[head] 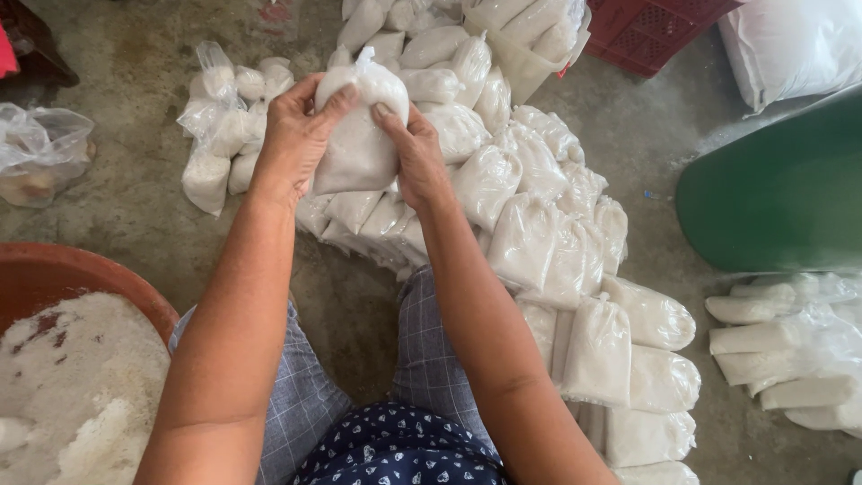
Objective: Tying knots in small plastic bags filled with white powder and stacking them on the floor
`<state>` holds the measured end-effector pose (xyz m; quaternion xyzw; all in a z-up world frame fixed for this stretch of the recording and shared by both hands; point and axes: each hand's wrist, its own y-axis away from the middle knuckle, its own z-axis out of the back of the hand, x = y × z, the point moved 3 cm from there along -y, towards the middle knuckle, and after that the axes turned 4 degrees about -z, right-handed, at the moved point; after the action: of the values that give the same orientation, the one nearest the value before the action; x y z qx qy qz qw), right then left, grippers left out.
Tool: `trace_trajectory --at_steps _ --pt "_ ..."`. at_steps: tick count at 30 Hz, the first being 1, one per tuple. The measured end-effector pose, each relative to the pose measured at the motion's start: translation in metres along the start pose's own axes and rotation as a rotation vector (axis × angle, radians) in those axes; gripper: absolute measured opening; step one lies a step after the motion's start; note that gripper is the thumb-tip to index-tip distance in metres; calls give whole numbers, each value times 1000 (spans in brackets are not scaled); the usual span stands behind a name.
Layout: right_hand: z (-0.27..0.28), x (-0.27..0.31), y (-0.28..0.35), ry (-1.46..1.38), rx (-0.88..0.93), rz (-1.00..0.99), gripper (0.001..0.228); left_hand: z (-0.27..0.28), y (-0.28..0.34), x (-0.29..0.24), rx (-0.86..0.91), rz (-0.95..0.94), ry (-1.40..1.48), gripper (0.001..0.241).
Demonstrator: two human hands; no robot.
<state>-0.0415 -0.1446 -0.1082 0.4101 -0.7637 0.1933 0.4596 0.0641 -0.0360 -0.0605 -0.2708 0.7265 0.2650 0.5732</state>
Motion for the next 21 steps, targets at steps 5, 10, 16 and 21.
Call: trace_trajectory --at_steps 5,10,16,21 --pt "11 -27 -13 -121 -106 -72 46 6 -1 4 2 -28 -87 39" --pt "33 -27 -27 -412 -236 -47 74 19 -3 3 -62 24 -332 82" --pt "75 -76 -61 -700 -436 23 57 -13 4 44 -6 397 -200 81" --pt "52 -96 -67 -595 -254 98 46 -4 -27 102 -403 4 77 61"
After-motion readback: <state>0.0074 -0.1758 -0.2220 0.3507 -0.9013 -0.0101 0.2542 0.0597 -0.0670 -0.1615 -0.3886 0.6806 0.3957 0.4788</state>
